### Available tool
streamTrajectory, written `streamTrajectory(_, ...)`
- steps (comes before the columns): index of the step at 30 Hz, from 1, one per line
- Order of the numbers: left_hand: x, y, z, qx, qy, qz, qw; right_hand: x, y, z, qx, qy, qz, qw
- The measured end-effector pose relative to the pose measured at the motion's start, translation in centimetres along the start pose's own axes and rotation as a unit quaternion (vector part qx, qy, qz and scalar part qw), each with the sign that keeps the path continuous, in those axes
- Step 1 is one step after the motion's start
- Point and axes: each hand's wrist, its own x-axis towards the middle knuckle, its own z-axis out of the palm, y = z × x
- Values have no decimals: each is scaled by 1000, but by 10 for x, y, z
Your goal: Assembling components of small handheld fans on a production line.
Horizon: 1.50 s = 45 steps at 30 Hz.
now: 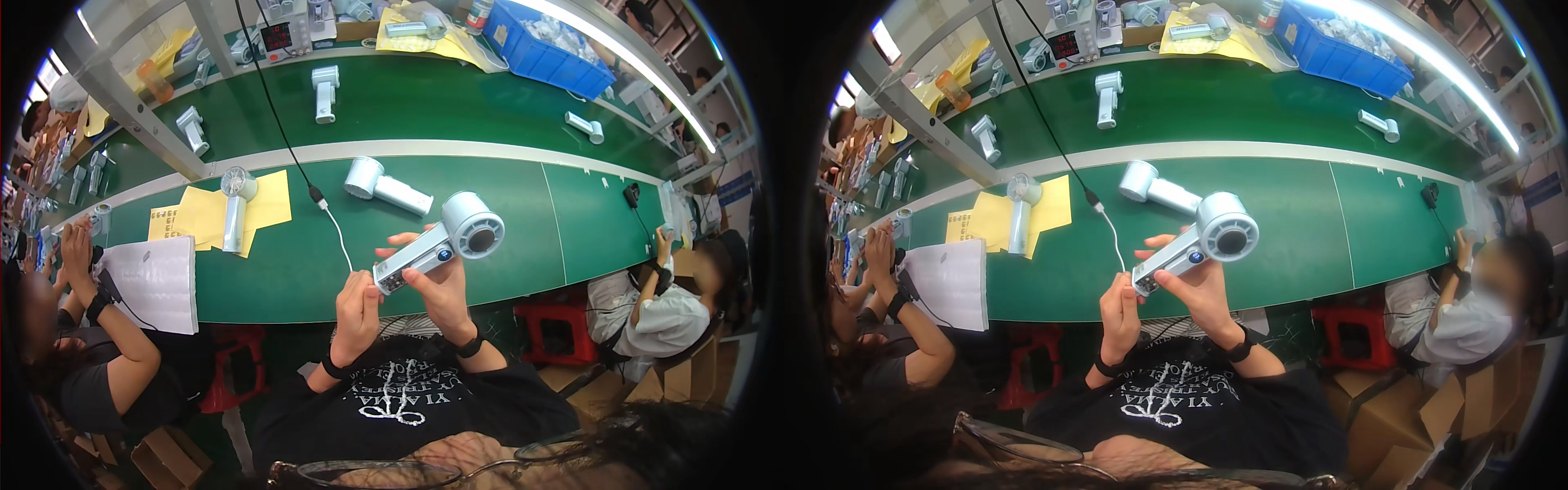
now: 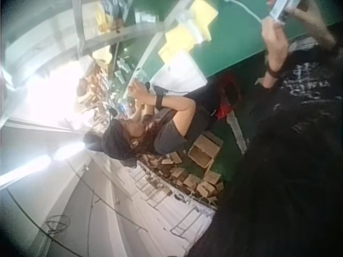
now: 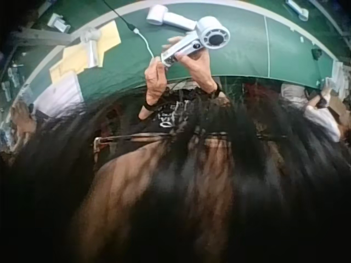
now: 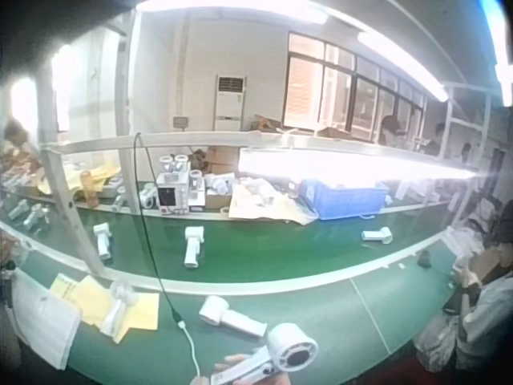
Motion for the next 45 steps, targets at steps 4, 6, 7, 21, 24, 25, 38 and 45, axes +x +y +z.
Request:
streamTrajectory(4, -1, -2, 1, 26, 31, 21, 999, -3, 2, 0, -6, 0, 3, 1000)
streamTrajectory(6, -1, -3, 1, 41, 39, 36, 998, -4, 6, -2, 1, -6, 2, 1000)
streamTrajectory(7, -1, -4, 1, 40, 39, 35, 998, -4, 8, -4, 8, -12, 0, 1000)
streamTrajectory(21, -2, -16, 2, 39, 62, 71, 995, -2, 12, -4, -10, -19, -11, 1000)
streamTrajectory(24, -1, -18, -4, 5, 65, 48, 997, 2, 10, -13, -58, -82, -6, 995)
streamTrajectory(25, -1, -18, -7, -33, 62, 27, 997, 2, 4, -26, -59, -86, -6, 995)
streamTrajectory(38, -15, -38, -26, -192, -105, -78, 973, 0, -27, -77, -454, -136, -439, 763)
streamTrajectory(45, -15, -39, -53, -204, 9, -71, 976, -22, -141, -152, -57, -18, -357, 932)
